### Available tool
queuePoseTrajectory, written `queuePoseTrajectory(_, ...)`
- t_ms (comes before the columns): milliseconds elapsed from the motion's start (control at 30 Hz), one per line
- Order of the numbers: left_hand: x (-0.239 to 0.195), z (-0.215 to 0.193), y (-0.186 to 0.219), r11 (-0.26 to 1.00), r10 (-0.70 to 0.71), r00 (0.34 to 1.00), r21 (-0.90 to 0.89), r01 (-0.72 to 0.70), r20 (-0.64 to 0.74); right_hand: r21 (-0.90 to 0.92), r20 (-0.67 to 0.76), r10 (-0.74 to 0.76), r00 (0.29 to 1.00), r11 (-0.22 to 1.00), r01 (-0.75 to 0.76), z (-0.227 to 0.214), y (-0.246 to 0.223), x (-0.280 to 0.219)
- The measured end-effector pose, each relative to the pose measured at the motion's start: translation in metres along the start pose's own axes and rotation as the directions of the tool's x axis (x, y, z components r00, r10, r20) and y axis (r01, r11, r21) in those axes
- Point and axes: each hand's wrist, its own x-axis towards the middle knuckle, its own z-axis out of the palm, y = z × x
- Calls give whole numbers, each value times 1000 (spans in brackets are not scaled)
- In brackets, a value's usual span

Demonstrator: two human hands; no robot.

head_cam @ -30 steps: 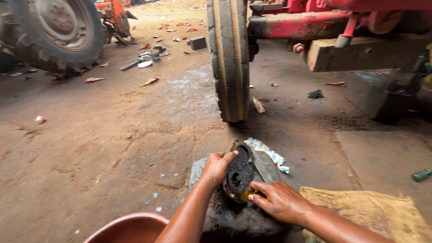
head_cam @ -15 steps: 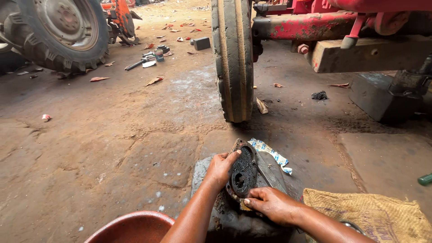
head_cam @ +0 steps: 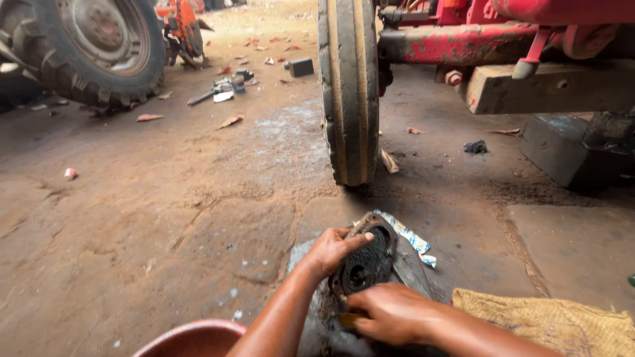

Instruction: The person scrapes and cleans a greasy mechanical part using a metal bar and a small yellow tool. They repeatedly scrape the surface, wipe it with a cloth, and continue scraping to remove grime.

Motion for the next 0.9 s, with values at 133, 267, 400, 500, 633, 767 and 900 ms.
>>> queuePoseTrajectory(133, -5, -2, 18, 969, 63, 987, 244, -25, -150, -26, -241, 213, 947, 974, -226, -55, 15, -12)
queuePoseTrajectory(267, -25, -14, 41, 877, 411, 881, 364, -312, -233, 14, -354, 191, 916, 980, -199, -89, 40, -3)
queuePoseTrajectory(400, -51, -23, 68, 878, 402, 915, 305, -369, -49, 435, -446, 104, 889, 893, 114, -95, 50, 9)
queuePoseTrajectory(500, -74, -27, 79, 922, 273, 962, 282, -264, 7, 686, -288, 140, 947, 720, 103, -88, 38, 16)
queuePoseTrajectory(633, -99, -26, 82, 891, 248, 966, 374, -257, 75, 547, -223, 98, 970, 836, 41, -79, 24, 6)
queuePoseTrajectory(767, -127, -24, 75, 767, 342, 931, 610, -199, -127, -59, -339, 94, 936, 991, -121, -74, 41, -26)
queuePoseTrajectory(900, -140, -19, 73, 807, 204, 947, 591, -17, -250, -89, -310, 405, 860, 888, -450, -59, 61, -48)
